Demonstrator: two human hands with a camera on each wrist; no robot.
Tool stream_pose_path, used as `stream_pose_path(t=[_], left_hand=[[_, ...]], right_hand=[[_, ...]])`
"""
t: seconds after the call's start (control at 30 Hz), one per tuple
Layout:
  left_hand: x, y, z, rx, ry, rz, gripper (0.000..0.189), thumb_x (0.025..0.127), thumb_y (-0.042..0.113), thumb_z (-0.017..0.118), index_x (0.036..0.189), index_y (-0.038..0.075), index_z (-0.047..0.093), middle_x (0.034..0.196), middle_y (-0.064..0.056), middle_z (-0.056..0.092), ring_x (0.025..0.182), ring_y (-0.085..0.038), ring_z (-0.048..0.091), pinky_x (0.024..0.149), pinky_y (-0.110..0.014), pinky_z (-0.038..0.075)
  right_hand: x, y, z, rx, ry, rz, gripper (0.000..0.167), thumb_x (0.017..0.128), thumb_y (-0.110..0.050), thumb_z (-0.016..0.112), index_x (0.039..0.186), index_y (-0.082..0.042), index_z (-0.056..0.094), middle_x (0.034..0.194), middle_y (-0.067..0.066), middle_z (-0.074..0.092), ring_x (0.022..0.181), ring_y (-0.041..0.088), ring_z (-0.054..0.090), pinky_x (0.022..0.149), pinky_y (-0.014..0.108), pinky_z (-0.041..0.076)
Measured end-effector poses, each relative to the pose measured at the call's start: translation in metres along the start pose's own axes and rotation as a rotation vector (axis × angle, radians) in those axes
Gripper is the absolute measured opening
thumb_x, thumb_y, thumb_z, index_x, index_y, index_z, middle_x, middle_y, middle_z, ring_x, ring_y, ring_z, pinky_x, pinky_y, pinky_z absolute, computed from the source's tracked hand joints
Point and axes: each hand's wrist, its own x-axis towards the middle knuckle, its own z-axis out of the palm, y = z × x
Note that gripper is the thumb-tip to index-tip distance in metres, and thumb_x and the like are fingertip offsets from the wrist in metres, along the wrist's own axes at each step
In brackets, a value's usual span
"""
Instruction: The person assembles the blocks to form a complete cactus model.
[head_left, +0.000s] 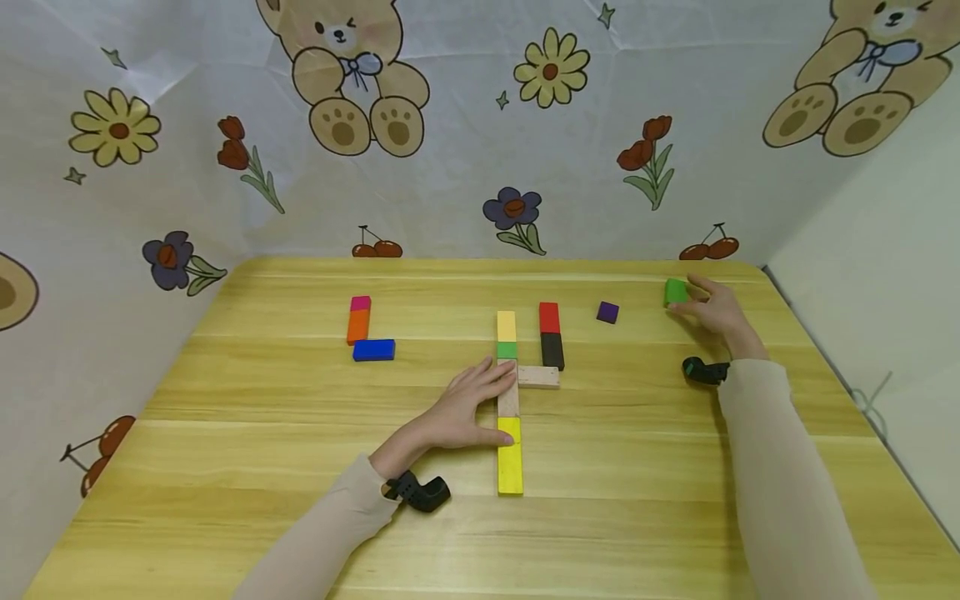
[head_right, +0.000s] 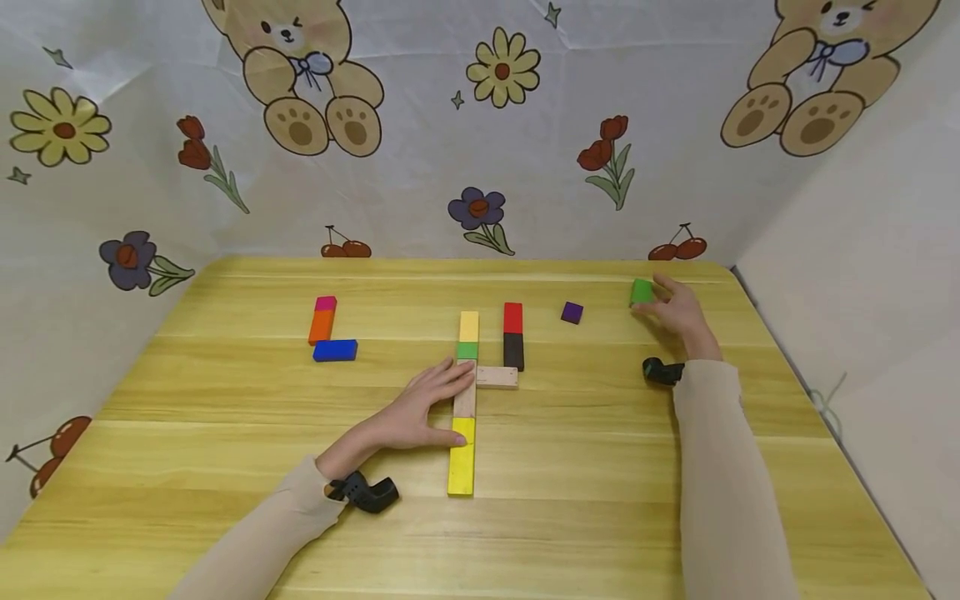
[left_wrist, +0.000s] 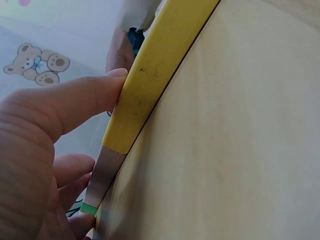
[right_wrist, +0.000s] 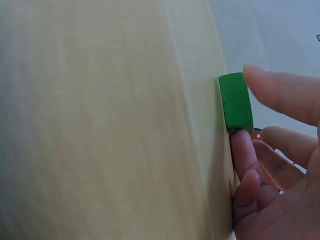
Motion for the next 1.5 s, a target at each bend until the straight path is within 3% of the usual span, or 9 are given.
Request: stream_pose_path(t=[0.37,0.6,1.23,1.33,1.43,1.5], left_hand=[[-0.001,0.0,0.0,0.015,-0.004,-0.003,0.091,0.083,0.041,0.075,0.154,0.01,0.027,0.165,0.0,0.016,0.153,-0.031,0.001,0.122,-0.054,0.003],[0.0,0.0,0.0,0.016,-0.004,0.004,0.091,0.083,0.041,0.075,0.154,0.01,0.028,0.165,-0.001,0.016,0.153,-0.031,0.001,0.122,-0.054,0.004],[0.0,0.0,0.0,0.014,-0.006,-0.005,0.091,0.083,0.042,0.075,0.154,0.01,0.028,0.165,0.0,0.016,0.153,-0.03,0.0,0.122,-0.054,0.004],[0.0,0.0,0.0,0.013,-0.007,-0.006,0.091,0.083,0.042,0.075,0.154,0.01,0.028,0.165,0.001,0.015,0.153,-0.03,0.0,0.122,-0.053,0.004],[0.0,0.0,0.0,0.014,-0.004,-0.006,0.091,0.083,0.042,0.075,0.154,0.01,0.028,0.165,0.001,0.015,0.153,-0.029,0.0,0.122,-0.053,0.004],[0.0,0.0,0.0,0.015,-0.003,-0.006,0.091,0.083,0.042,0.075,0.154,0.011,0.028,0.165,0.002,0.015,0.153,-0.029,0.001,0.122,-0.053,0.004]], right_hand=[[0.002,0.004,0.006,0.002,0.056,-0.002,0.078,0.095,-0.024,0.064,0.155,-0.002,0.019,0.157,0.029,0.024,0.137,0.048,0.033,0.111,0.059,0.03],[0.002,0.005,0.004,-0.014,0.061,-0.005,0.08,0.095,-0.028,0.064,0.156,-0.003,0.018,0.157,0.029,0.022,0.137,0.05,0.03,0.112,0.061,0.028],[0.001,0.007,0.007,0.004,0.099,-0.007,0.078,0.093,-0.034,0.066,0.153,0.0,0.028,0.149,0.031,0.037,0.131,0.044,0.041,0.109,0.055,0.035],[0.0,0.005,0.008,0.026,0.104,0.0,0.081,0.092,-0.04,0.066,0.153,-0.003,0.028,0.148,0.029,0.04,0.129,0.038,0.044,0.109,0.054,0.036],[-0.002,0.0,0.009,0.051,0.105,0.001,0.083,0.09,-0.044,0.068,0.154,-0.008,0.029,0.146,0.026,0.044,0.112,0.016,0.055,0.108,0.051,0.038],[-0.003,-0.006,0.01,0.055,0.104,-0.012,0.084,0.088,-0.045,0.069,0.154,-0.01,0.03,0.14,0.024,0.049,0.1,0.002,0.054,0.103,0.047,0.042]])
